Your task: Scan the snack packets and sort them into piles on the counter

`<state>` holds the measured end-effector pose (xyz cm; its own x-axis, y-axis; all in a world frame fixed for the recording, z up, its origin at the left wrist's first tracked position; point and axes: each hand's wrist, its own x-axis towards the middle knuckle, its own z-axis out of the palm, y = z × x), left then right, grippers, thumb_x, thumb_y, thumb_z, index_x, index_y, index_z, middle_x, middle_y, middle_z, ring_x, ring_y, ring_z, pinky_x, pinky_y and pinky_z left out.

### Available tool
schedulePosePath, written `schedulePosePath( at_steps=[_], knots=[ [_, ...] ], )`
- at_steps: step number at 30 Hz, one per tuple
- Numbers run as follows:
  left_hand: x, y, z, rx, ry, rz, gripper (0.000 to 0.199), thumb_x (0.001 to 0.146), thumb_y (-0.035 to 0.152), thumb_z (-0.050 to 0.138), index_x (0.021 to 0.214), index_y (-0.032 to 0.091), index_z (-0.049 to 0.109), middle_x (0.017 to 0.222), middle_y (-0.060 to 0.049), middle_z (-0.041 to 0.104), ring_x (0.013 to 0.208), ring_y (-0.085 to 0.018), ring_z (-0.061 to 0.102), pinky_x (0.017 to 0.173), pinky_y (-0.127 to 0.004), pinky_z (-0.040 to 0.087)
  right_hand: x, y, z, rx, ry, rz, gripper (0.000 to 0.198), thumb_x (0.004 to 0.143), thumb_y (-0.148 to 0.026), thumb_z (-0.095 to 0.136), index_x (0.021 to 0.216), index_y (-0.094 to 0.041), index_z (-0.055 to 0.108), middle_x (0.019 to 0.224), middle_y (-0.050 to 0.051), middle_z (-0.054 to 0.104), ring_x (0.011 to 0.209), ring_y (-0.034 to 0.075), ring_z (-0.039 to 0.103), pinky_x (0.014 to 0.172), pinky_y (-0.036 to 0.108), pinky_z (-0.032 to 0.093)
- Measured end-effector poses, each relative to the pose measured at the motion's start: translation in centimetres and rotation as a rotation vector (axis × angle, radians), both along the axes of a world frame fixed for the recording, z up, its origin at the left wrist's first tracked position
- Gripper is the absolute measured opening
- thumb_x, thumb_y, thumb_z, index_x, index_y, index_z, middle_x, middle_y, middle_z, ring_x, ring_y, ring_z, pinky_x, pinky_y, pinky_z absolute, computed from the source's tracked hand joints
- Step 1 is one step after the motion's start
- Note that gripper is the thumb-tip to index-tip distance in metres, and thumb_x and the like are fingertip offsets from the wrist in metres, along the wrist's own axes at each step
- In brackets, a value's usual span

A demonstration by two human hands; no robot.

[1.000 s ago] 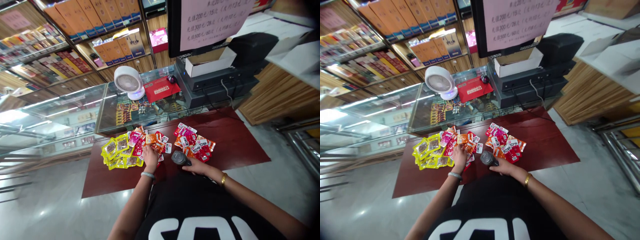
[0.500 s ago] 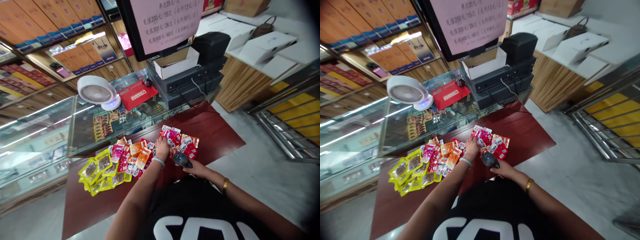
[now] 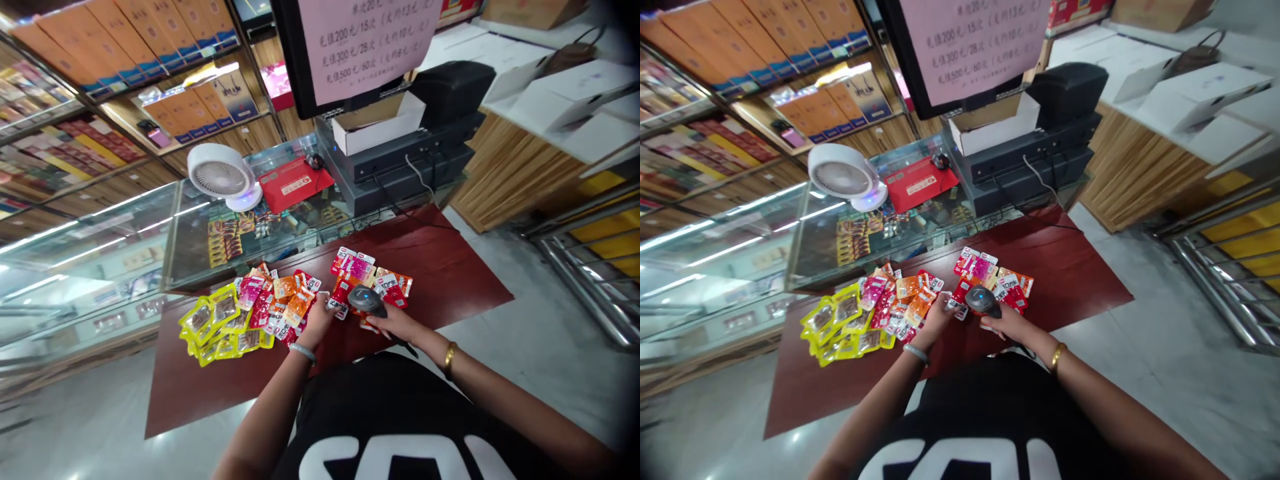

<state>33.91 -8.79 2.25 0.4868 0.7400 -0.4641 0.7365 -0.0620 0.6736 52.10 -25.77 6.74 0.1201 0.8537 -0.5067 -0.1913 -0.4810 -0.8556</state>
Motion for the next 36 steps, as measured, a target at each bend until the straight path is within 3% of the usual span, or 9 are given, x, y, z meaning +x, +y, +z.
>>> schedulePosePath(
  at_steps=[6, 12, 14, 17, 20, 23, 25, 30, 36],
  knots=[
    [-2.3, -1.2, 0.4, 0.06, -0.02, -0.001, 0.028, 0.078, 0.036, 0.069, 0.094, 0.02, 0.051, 0.081, 0.002, 0.063, 0.073, -0.014, 0.06, 0.07, -0.025, 0.044, -1.8, 2.0, -0.6, 0.011, -0.006, 0.057, 0.045, 0.076, -0.053, 0.069, 0.099, -0.019, 0.051, 0.052, -0.009, 0.05, 0.034, 0.007, 0.041, 0.038, 0.021, 0.031],
    [-5.9, 0.5, 2.0, 0.098, 0.053, 0.172, 0.027, 0.08, 0.037, 0.065, 0.096, 0.02, 0.052, 0.085, -0.002, 0.065, 0.077, -0.017, 0.062, 0.071, -0.029, 0.046, -2.9, 1.6, -0.9, -0.028, -0.02, 0.102, 0.045, 0.076, -0.048, 0.071, 0.104, -0.019, 0.052, 0.046, -0.011, 0.047, 0.033, 0.009, 0.042, 0.037, 0.02, 0.031],
    [-7.3, 1.4, 3.1, 0.187, 0.139, 0.261, 0.03, 0.081, 0.039, 0.063, 0.101, 0.02, 0.052, 0.092, -0.005, 0.066, 0.084, -0.02, 0.064, 0.076, -0.032, 0.047, -3.0, 1.0, -1.1, -0.041, -0.007, 0.106, 0.044, 0.075, -0.047, 0.072, 0.104, -0.019, 0.054, 0.049, -0.01, 0.049, 0.034, 0.008, 0.043, 0.037, 0.02, 0.032],
    [-8.2, 2.0, 4.7, 0.485, 0.326, 0.32, 0.041, 0.081, 0.04, 0.063, 0.115, 0.019, 0.05, 0.113, -0.012, 0.063, 0.11, -0.029, 0.057, 0.093, -0.042, 0.043, -3.0, 0.0, -1.4, -0.028, -0.003, 0.068, 0.044, 0.073, -0.046, 0.074, 0.104, -0.019, 0.057, 0.059, -0.006, 0.058, 0.042, 0.01, 0.05, 0.043, 0.023, 0.04],
    [-6.6, 1.6, 4.9, 0.661, 0.356, 0.186, 0.045, 0.083, 0.039, 0.062, 0.122, 0.02, 0.05, 0.126, -0.014, 0.057, 0.123, -0.031, 0.048, 0.105, -0.045, 0.034, -2.7, -1.1, -1.3, -0.004, -0.021, 0.034, 0.047, 0.073, -0.045, 0.074, 0.109, -0.019, 0.059, 0.073, -0.001, 0.065, 0.06, 0.016, 0.061, 0.056, 0.028, 0.05],
    [-3.0, 0.5, 3.6, 0.577, 0.28, -0.097, 0.035, 0.085, 0.039, 0.059, 0.115, 0.02, 0.058, 0.12, -0.012, 0.061, 0.116, -0.027, 0.053, 0.103, -0.041, 0.036, -2.3, -2.2, -1.1, -0.025, -0.037, 0.01, 0.05, 0.073, -0.045, 0.075, 0.113, -0.018, 0.06, 0.078, 0.002, 0.068, 0.07, 0.02, 0.064, 0.064, 0.032, 0.052],
    [-0.1, -0.2, 2.5, 0.52, 0.255, -0.213, 0.036, 0.086, 0.041, 0.059, 0.114, 0.02, 0.06, 0.118, -0.012, 0.062, 0.113, -0.027, 0.055, 0.101, -0.039, 0.038, -1.9, -3.0, -1.0, -0.03, -0.039, -0.015, 0.051, 0.072, -0.046, 0.075, 0.112, -0.018, 0.061, 0.079, 0.003, 0.068, 0.072, 0.021, 0.065, 0.065, 0.033, 0.053],
    [5.4, -0.4, 0.8, 0.467, 0.381, -0.214, 0.049, 0.084, 0.048, 0.059, 0.117, 0.012, 0.06, 0.117, -0.019, 0.061, 0.116, -0.033, 0.053, 0.099, -0.044, 0.039, -1.4, -4.7, -1.1, -0.049, -0.069, -0.079, 0.052, 0.07, -0.048, 0.076, 0.109, -0.017, 0.062, 0.077, 0.004, 0.068, 0.073, 0.023, 0.066, 0.065, 0.034, 0.053],
    [7.4, 0.9, 0.9, 0.423, 0.471, -0.192, 0.045, 0.08, 0.046, 0.065, 0.107, 0.012, 0.061, 0.12, -0.022, 0.061, 0.12, -0.036, 0.053, 0.098, -0.044, 0.039, -1.2, -5.8, -1.5, -0.061, -0.078, -0.118, 0.051, 0.071, -0.05, 0.075, 0.108, -0.017, 0.062, 0.076, 0.003, 0.069, 0.072, 0.022, 0.066, 0.065, 0.034, 0.053]
  ],
)
